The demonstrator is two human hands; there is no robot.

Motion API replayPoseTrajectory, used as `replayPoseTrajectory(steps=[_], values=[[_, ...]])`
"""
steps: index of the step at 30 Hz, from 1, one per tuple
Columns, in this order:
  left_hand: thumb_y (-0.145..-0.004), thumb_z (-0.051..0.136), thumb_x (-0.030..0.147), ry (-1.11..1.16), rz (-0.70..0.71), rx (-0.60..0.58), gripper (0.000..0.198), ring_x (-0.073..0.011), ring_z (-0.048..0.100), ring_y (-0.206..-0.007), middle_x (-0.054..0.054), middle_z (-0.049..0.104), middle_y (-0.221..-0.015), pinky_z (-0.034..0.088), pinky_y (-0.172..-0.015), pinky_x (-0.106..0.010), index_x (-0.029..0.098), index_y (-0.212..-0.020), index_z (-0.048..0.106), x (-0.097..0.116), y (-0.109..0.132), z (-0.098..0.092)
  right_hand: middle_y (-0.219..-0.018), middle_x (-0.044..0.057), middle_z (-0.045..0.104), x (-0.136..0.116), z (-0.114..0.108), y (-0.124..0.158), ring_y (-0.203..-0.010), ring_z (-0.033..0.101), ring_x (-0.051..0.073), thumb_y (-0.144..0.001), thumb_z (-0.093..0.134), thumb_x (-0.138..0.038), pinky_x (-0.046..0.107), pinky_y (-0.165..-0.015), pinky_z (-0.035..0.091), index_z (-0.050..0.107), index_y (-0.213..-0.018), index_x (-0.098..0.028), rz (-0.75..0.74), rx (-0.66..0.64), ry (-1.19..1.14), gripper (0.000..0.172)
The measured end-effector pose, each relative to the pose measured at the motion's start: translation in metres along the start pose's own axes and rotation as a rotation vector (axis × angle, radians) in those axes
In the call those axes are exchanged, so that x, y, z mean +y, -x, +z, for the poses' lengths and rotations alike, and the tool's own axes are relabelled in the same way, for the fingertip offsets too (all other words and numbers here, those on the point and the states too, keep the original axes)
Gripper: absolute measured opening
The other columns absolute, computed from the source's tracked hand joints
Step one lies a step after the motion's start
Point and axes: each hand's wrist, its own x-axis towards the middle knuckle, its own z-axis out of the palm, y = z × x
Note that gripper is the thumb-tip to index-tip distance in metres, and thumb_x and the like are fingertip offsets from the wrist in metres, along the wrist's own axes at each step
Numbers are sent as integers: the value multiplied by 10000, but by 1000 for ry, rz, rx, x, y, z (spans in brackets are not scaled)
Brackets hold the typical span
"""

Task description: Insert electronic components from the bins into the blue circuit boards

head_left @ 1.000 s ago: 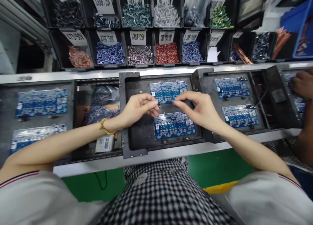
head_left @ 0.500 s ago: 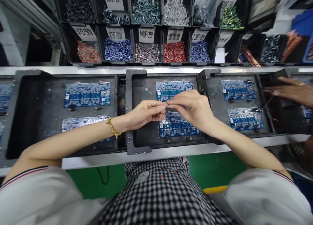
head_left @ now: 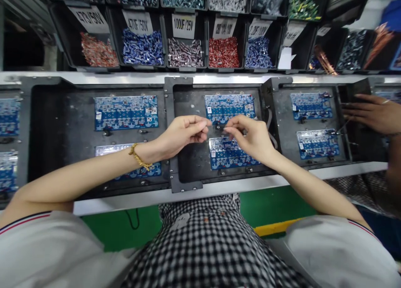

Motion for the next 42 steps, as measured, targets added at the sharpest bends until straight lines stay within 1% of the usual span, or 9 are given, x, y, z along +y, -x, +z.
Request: replayPoseTrajectory(steps=[6,10,16,25,31,34,37,40,42], values=[[-894,536,156,-19,46,11,82,-63,557,-581,-18,591,-722,470,-603,-190,96,-861,580,-8,-6,2,-941,72,612,22,21,7,-942,580,210,-837,573,-236,379,-826,412,609,-756,-179,-44,-61,109,106],[-876,557,147,-63,96,9,89,-40,505,-543,14,530,-649,414,-546,-153,89,-868,624,-10,-5,2,-935,63,577,29,25,8,-943,560,211,-840,564,-234,383,-821,380,616,-770,-172,-36,-69,132,107],[-772,695,188,-134,111,-14,191,-59,547,-603,-32,635,-717,459,-609,-181,74,-926,693,-12,-3,3,-964,61,583,26,24,6,-962,557,215,-849,551,-234,367,-813,337,613,-774,-170,-24,-112,169,116],[-780,678,173,-211,161,17,362,-92,620,-588,-47,681,-718,509,-611,-195,59,-1113,595,-11,-2,7,-1000,40,665,21,18,10,-964,579,214,-848,615,-320,394,-833,289,689,-809,-215,-113,-148,346,134],[-804,660,223,-311,308,21,521,-127,650,-625,-29,661,-702,513,-636,-219,80,-1270,476,-13,-4,15,-836,29,721,-11,2,-11,-815,656,184,-818,630,-401,358,-789,462,693,-802,-208,-21,-19,-148,204],[-827,633,241,-411,404,55,517,-142,652,-662,-31,669,-751,500,-667,-237,120,-1302,470,-3,-6,16,-750,19,696,-21,-5,-31,-739,640,167,-828,612,-370,328,-736,486,642,-711,-202,-72,-3,-183,207],[-825,636,189,-673,554,200,453,-138,621,-795,-3,666,-807,456,-803,-235,160,-1264,532,31,-19,-11,-752,23,674,-12,-15,-58,-740,614,163,-844,580,-325,321,-732,460,603,-718,-198,-152,19,-70,181],[-908,538,174,-937,712,583,304,-70,518,-927,58,619,-938,358,-941,-192,179,-1212,532,85,-43,-72,-798,28,654,12,-21,-89,-788,593,177,-847,540,-284,351,-785,399,574,-741,-198,-188,-50,158,141],[-967,448,218,-1098,658,780,293,-40,466,-937,75,564,-1011,340,-967,-202,153,-1253,443,117,-57,-115,-876,34,646,30,-18,-106,-859,583,197,-848,494,-241,371,-801,344,554,-755,-198,-210,-173,290,119]])
